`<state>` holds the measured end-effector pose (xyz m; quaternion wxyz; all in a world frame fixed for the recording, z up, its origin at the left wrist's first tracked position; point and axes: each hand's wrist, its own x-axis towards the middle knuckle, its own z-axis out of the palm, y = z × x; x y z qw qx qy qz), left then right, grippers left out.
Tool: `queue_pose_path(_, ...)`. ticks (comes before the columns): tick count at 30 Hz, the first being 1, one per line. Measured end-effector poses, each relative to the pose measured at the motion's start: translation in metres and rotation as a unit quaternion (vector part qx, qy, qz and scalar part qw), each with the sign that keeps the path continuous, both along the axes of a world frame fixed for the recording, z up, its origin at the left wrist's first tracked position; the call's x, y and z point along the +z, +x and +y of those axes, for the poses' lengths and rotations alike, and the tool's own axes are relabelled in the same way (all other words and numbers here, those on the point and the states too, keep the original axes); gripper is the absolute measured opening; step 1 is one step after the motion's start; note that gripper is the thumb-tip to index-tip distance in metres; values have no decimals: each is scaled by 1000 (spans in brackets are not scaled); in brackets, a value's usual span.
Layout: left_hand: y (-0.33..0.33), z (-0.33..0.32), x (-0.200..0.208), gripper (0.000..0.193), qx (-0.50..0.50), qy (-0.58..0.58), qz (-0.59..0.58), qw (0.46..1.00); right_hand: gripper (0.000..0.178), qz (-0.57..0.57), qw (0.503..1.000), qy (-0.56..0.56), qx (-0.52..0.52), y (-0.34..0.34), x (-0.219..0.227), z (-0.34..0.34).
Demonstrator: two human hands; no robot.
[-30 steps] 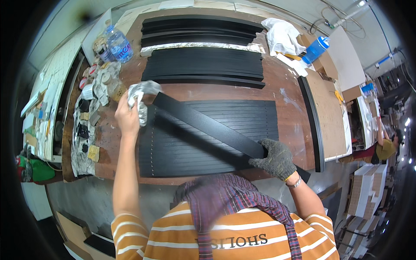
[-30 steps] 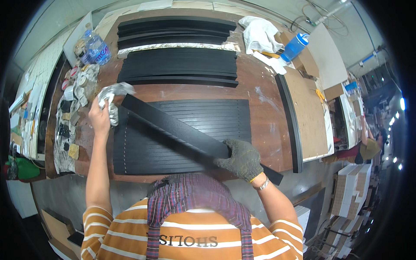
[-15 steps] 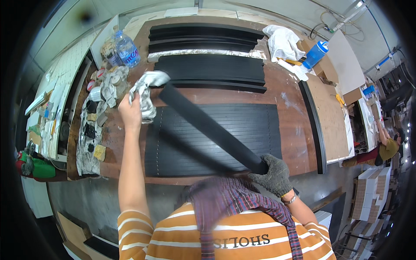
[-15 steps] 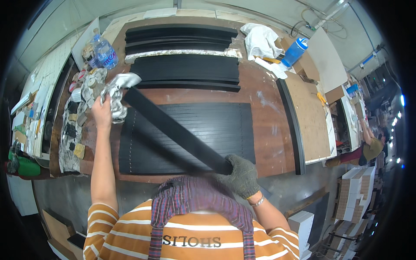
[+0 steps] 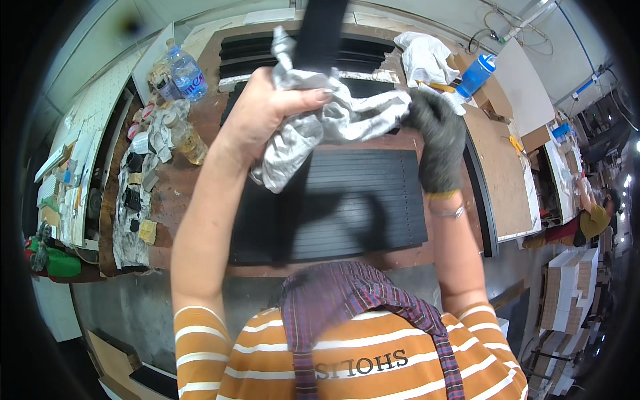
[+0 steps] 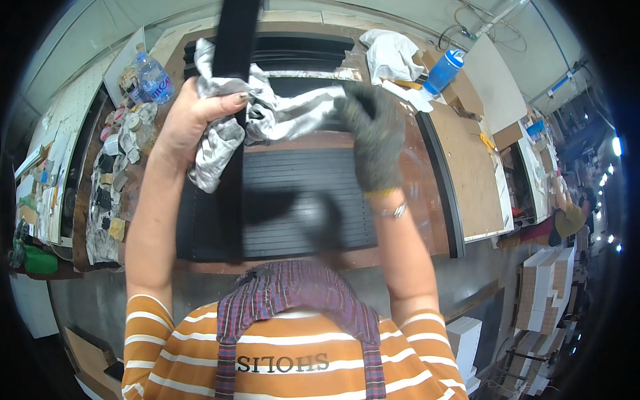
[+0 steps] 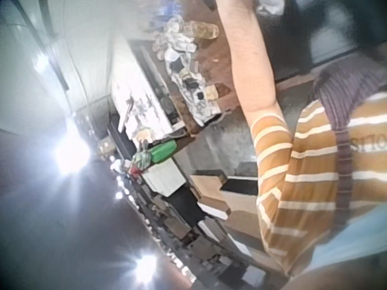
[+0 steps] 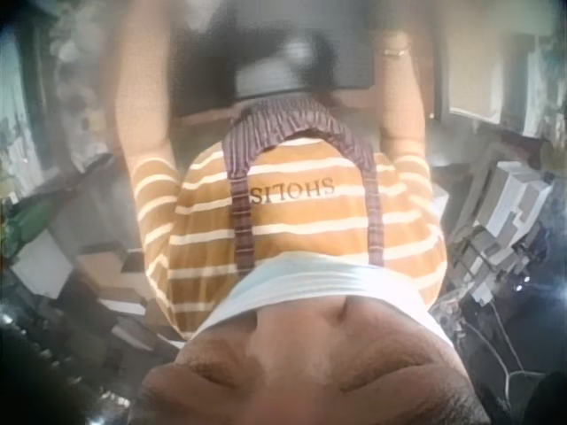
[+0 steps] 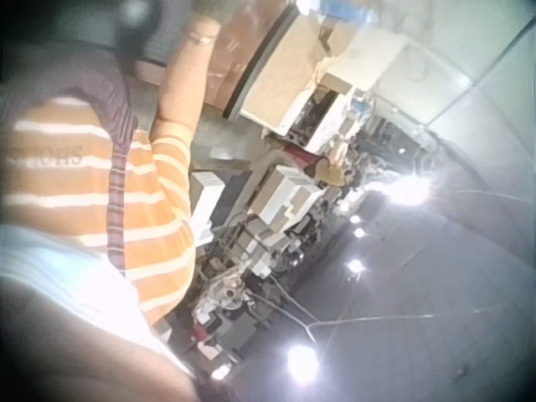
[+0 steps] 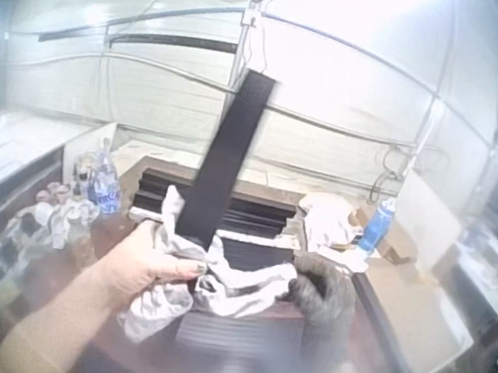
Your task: The person wipes black rectangular planks on a workbench using a white cloth and a yellow sponge. They handle the planks one at a time, wiping each surface and edges, then placing them back on the bench.
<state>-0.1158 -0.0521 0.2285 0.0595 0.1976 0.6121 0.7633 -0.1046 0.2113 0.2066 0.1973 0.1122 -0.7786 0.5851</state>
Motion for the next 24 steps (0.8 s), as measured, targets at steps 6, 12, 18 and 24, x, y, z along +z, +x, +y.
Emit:
queue_pose_path(6,16,40,-30,20,-111,-68,-69,989,37,-110,816,-392,409,-33,10,-33)
queue_pose_path(12,87,-10,-133,27,-175,-278,-168,930,45,-86,863,-440,234,-46,11,20)
queue_pose_path(18,129,-125,-165,29,-112,-540,-219,805,42,-77,790,-584,171,-65,-6,111)
queue_pose_path(24,49,-76,-75,31,20,-192,-133,972,42,-73,818,-542,178,-45,-13,50)
